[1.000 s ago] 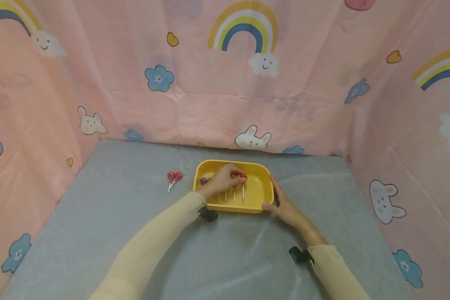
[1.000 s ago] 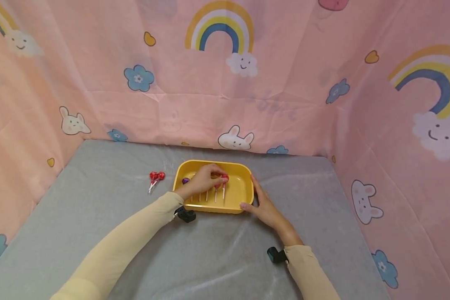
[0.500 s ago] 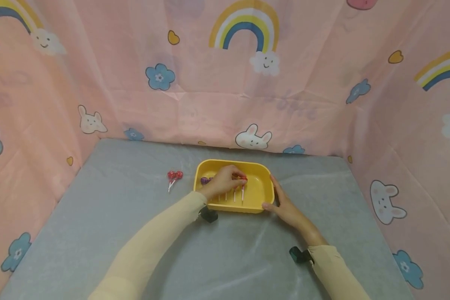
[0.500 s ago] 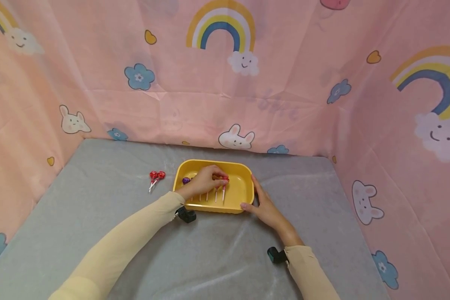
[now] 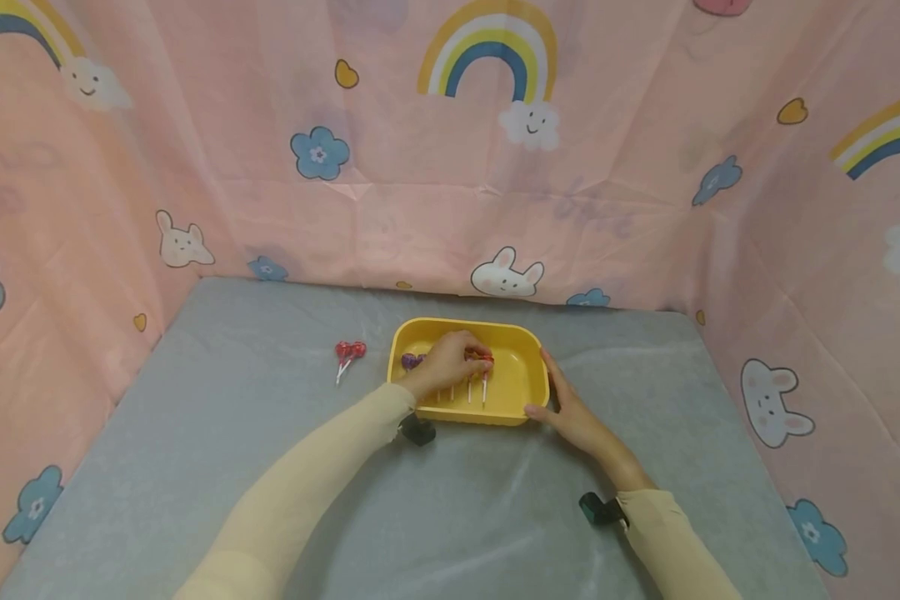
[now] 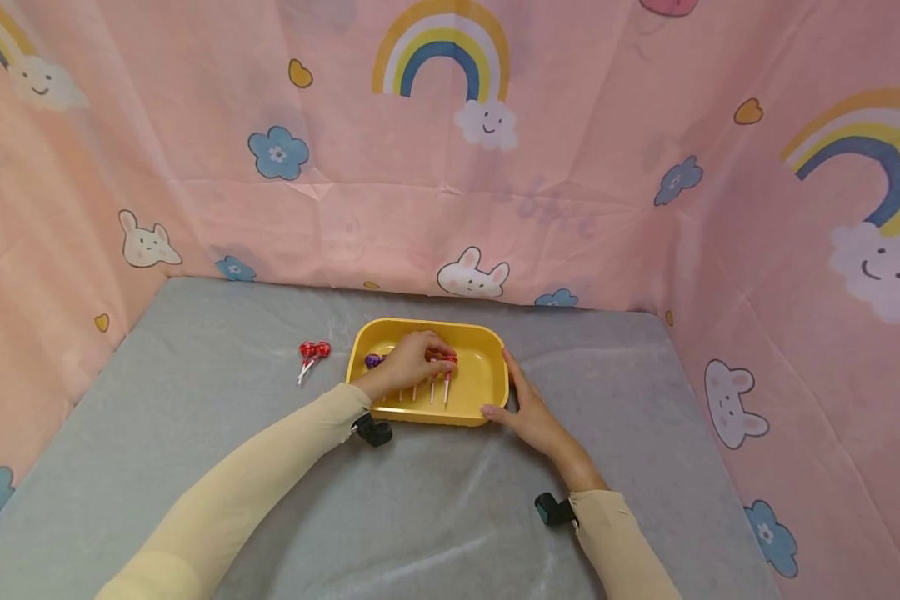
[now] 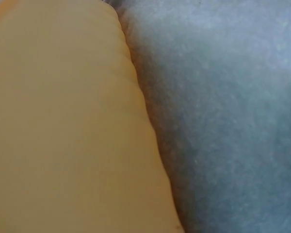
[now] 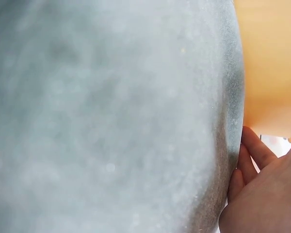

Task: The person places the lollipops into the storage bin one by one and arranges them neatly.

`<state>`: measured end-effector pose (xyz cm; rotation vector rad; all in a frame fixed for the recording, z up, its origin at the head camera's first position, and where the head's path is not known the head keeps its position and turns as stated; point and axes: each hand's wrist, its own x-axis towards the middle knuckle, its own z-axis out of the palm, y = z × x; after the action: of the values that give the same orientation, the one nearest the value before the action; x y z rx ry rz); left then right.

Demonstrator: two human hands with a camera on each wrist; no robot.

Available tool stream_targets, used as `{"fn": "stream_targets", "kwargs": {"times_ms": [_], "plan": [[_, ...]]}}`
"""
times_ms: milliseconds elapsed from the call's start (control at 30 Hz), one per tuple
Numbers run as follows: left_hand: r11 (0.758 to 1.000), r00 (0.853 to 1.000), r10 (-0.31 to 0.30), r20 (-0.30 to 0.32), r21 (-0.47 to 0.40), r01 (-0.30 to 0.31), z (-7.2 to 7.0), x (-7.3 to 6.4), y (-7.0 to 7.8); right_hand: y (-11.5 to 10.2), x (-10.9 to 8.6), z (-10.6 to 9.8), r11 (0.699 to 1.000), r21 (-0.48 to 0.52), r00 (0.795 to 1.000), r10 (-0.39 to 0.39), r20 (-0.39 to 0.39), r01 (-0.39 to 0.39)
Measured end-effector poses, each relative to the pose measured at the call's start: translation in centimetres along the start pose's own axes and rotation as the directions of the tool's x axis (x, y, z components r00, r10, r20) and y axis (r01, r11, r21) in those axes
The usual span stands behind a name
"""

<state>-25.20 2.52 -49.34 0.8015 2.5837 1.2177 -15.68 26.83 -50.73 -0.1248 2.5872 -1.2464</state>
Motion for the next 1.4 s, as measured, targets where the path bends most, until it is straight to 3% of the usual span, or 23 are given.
{"fn": "stream_targets", "kwargs": {"times_ms": [533,1033,1400], "plan": [[0.999,0.999,-0.032,-0.022,0.041,0.033,-0.26,-0.02,0.49,-0.14,0.27,0.01,1.000,-0.009,1.000,0.027,-0.002,-0.027],[0.987,0.999,0.023,-0.023,0.157,-0.019,0.21,0.20,-0.07,-0.09,0.14,-0.06,1.000,-0.021,1.000,0.019,-0.005,-0.019],[0.968,1.000,-0.027,-0.006,0.249,0.028,0.22,-0.07,0.22,-0.10,0.00,-0.05,1.000,-0.019,1.000,-0.006,-0.006,0.006]]}}
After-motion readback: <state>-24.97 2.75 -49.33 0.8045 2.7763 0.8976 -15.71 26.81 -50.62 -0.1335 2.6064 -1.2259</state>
